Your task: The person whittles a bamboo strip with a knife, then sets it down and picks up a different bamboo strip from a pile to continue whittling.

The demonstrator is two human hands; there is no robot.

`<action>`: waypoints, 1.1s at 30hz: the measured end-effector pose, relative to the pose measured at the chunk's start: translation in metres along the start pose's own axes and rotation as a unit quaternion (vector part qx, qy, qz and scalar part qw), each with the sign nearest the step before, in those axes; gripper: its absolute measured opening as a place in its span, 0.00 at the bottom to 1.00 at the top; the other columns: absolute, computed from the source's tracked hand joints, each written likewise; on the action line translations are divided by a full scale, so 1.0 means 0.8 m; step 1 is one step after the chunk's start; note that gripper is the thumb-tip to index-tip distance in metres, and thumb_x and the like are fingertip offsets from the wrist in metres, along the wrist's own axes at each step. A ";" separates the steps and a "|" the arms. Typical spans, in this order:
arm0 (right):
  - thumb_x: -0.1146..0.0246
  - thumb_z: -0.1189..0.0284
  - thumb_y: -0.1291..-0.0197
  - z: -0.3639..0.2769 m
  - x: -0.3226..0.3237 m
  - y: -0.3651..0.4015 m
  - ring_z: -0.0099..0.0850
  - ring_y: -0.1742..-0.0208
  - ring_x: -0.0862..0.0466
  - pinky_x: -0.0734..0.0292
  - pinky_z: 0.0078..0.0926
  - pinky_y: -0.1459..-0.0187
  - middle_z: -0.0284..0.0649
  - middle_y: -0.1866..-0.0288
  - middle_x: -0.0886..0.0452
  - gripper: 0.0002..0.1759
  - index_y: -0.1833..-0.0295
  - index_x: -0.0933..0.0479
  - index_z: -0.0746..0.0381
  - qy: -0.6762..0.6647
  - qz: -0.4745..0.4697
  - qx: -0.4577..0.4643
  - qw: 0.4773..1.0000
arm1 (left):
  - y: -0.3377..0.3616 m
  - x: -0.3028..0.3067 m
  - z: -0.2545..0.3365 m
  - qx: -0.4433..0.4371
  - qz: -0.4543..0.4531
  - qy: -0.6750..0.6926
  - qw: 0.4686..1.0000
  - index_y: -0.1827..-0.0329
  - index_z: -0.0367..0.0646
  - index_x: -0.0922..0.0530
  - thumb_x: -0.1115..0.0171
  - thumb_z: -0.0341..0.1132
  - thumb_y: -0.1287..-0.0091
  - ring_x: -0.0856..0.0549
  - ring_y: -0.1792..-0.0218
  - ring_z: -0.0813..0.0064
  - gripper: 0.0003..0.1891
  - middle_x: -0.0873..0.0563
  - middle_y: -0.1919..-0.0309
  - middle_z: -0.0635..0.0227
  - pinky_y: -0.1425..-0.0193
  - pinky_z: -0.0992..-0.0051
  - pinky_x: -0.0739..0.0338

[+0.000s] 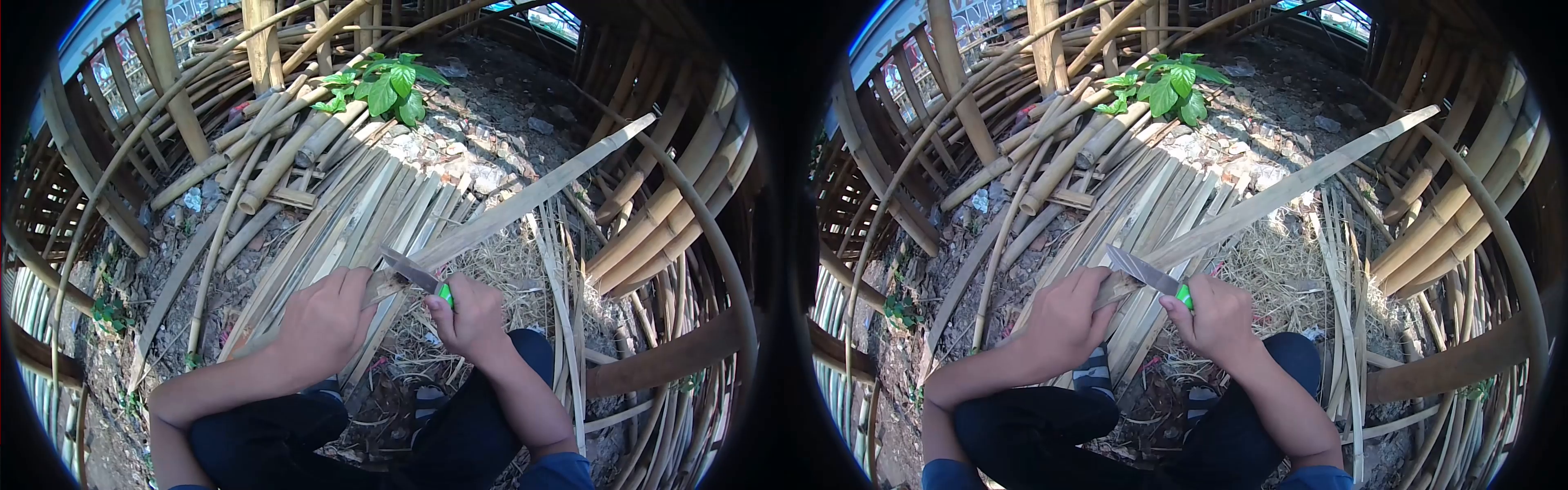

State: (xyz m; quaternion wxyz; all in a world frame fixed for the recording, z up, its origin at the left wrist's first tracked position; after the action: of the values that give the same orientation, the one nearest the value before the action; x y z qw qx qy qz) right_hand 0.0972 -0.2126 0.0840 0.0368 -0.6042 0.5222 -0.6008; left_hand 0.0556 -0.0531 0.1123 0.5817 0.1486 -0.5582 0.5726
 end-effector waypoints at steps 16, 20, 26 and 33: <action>0.32 0.51 0.40 -0.018 0.004 -0.007 0.37 0.83 0.22 0.27 0.34 0.81 0.39 0.82 0.29 0.27 0.75 0.32 0.60 0.059 0.025 0.108 0.992 | 0.005 -0.030 -0.005 0.062 -0.064 0.120 0.989 0.52 0.29 0.25 0.34 0.31 0.37 0.16 0.66 0.41 0.16 0.18 0.68 0.44 0.63 0.52 0.23; 0.32 0.49 0.41 -0.018 0.006 -0.006 0.35 0.83 0.22 0.28 0.32 0.82 0.38 0.83 0.30 0.28 0.76 0.33 0.60 0.080 0.044 0.116 0.989 | 0.009 -0.035 -0.008 0.062 -0.076 0.109 0.989 0.51 0.28 0.26 0.34 0.31 0.37 0.16 0.66 0.42 0.16 0.18 0.67 0.44 0.63 0.52 0.23; 0.33 0.47 0.40 -0.018 0.008 -0.006 0.34 0.85 0.24 0.29 0.32 0.83 0.36 0.84 0.32 0.29 0.77 0.33 0.59 0.111 0.051 0.135 0.983 | 0.009 -0.035 -0.006 0.070 -0.092 0.108 0.987 0.49 0.29 0.27 0.34 0.30 0.36 0.16 0.66 0.42 0.18 0.18 0.67 0.43 0.63 0.53 0.23; 0.38 0.43 0.37 -0.006 0.012 -0.001 0.35 0.85 0.28 0.32 0.33 0.83 0.36 0.84 0.34 0.31 0.78 0.35 0.58 0.146 0.065 0.134 0.978 | 0.006 -0.029 -0.003 0.070 -0.086 0.133 0.985 0.46 0.28 0.30 0.36 0.29 0.35 0.16 0.66 0.41 0.19 0.18 0.67 0.41 0.62 0.52 0.22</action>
State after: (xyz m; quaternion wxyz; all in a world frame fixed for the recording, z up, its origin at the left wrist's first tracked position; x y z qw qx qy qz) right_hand 0.0915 -0.2160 0.0922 0.0796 -0.4647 0.4750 -0.7430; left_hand 0.0594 -0.0614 0.0901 0.6860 0.1594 -0.4197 0.5726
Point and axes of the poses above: each hand's wrist, its own y-axis away from the middle knuckle, its own x-axis out of the back of the hand, z = x × y, the point moved 9 cm from there along -y, towards the middle knuckle
